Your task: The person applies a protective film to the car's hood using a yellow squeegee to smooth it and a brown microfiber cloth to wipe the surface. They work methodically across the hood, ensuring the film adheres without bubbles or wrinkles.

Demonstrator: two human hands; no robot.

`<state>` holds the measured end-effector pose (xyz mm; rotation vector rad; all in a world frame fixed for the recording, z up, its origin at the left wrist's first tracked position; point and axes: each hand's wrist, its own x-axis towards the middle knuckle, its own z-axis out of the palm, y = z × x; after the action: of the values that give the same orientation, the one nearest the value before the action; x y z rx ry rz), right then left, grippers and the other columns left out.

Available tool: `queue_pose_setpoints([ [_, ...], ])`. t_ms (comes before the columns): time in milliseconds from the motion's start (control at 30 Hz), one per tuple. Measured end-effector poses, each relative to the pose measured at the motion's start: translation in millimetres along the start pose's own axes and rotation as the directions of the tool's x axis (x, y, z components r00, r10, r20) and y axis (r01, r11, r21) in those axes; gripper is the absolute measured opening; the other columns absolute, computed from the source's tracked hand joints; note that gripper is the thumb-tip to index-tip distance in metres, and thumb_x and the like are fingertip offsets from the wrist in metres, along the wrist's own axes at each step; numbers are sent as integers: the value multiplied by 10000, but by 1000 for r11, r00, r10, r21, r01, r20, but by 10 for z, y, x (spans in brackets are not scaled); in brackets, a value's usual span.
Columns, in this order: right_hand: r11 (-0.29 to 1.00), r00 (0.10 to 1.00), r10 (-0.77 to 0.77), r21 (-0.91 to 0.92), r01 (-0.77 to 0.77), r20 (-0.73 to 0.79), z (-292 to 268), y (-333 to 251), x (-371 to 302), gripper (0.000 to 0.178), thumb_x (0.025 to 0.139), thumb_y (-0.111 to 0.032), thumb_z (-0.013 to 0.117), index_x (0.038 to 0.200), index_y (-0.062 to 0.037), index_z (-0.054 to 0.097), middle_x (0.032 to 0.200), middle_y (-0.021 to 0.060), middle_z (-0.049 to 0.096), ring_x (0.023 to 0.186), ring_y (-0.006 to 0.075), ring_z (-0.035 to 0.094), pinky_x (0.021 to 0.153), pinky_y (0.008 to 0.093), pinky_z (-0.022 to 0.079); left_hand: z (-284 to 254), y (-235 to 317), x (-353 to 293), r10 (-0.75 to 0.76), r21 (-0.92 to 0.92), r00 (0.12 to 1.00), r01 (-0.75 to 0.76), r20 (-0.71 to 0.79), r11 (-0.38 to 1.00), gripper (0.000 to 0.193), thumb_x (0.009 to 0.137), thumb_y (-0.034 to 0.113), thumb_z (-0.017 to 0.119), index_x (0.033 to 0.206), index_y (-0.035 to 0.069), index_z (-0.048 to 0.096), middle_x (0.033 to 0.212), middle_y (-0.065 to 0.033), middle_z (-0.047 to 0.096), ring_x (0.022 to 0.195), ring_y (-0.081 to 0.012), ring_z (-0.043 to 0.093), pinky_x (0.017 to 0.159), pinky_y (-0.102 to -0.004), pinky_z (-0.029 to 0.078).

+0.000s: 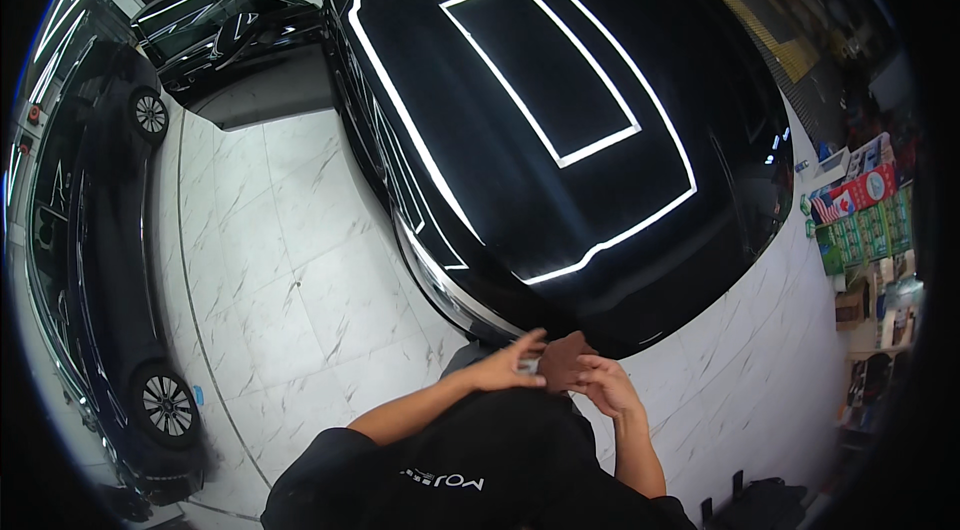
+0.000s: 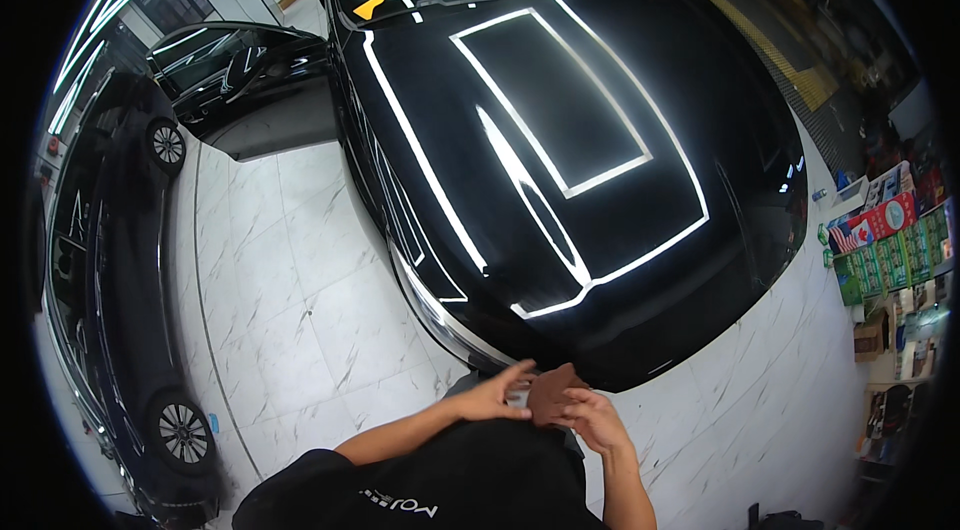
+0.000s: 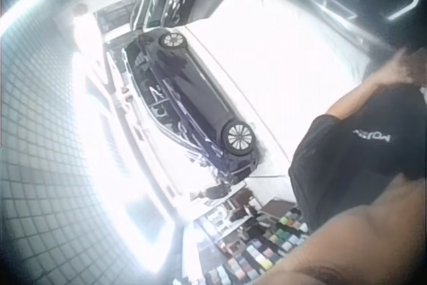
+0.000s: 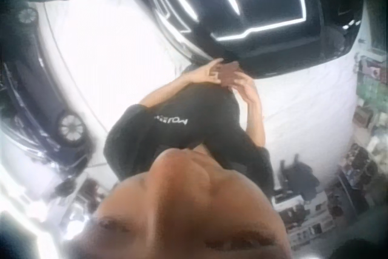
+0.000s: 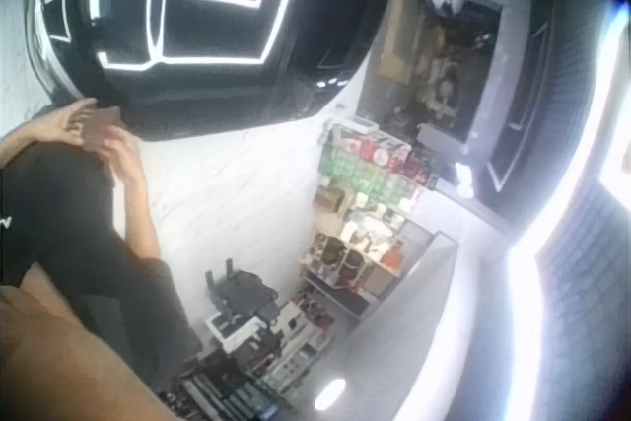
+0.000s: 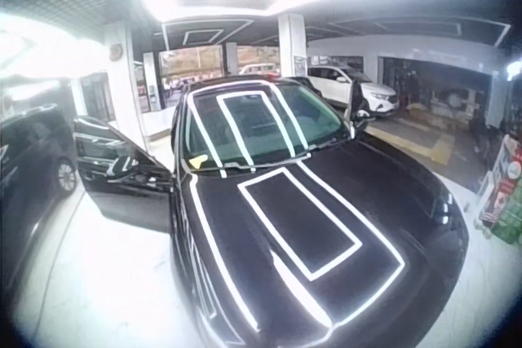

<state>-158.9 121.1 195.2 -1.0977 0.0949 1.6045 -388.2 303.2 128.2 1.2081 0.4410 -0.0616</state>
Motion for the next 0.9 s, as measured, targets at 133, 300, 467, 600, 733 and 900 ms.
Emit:
queue_pose_setpoints([
  [133, 849, 985, -151, -498, 174, 86, 579, -115, 106, 575, 890, 56, 812, 1437, 40, 636, 1082, 90, 741, 1034, 198, 746, 936, 343, 603, -91, -148, -26, 37, 59, 996, -42, 75, 997, 752, 986, 334, 853, 1586, 28, 516, 1425, -198, 679, 1322, -292, 666, 1133, -431, 528],
  [300, 332, 923, -373, -914, 233, 100, 665, -135, 81, 314, 914, -110, 869, 1182, 25, 779, 957, 106, 728, 866, 205, 740, 775, 331, 597, -379, 508, -479, 55, 585, 995, 5, -86, 811, 427, 1101, 417, 663, 1235, 21, 747, 1068, -217, 755, 984, -411, 731, 854, -453, 577],
  [467, 69, 861, -433, -943, 326, 266, 797, -134, 215, 392, 919, -349, 883, 958, 29, 784, 872, 172, 724, 759, 339, 723, 686, 419, 556, -222, 671, -804, 305, 611, 860, 10, -409, 792, 390, 1145, 370, 596, 1113, 19, 762, 1051, -222, 763, 993, -442, 732, 833, -458, 584],
  [600, 124, 909, -326, -942, 312, 259, 1018, -354, 364, 471, 851, -371, 953, 849, 40, 721, 770, 147, 697, 661, 231, 668, 613, 375, 516, -346, 468, -1278, 222, 309, 601, 43, -768, 950, 444, 1190, 371, 543, 1069, -5, 746, 897, -133, 786, 819, -222, 750, 768, -377, 589],
  [733, 591, 931, -327, -734, 335, 161, 1168, -594, 395, 200, 929, -64, 849, 888, -9, 661, 738, 1, 675, 642, 67, 612, 578, 251, 474, -930, 706, -1865, 187, 45, 489, -288, -852, 957, 595, 1215, 468, 451, 1175, -52, 739, 984, -117, 789, 846, -175, 734, 753, -326, 596],
  [900, 621, 791, -596, -545, 563, 138, 1696, -877, 551, 82, 953, 33, 715, 1016, -2, 675, 804, 19, 680, 672, 93, 684, 621, 266, 590, -1423, 1440, -1919, 292, -133, 674, -504, -678, 853, 649, 1202, 504, 448, 1339, -85, 682, 1177, -180, 780, 1016, -236, 758, 929, -365, 620],
])
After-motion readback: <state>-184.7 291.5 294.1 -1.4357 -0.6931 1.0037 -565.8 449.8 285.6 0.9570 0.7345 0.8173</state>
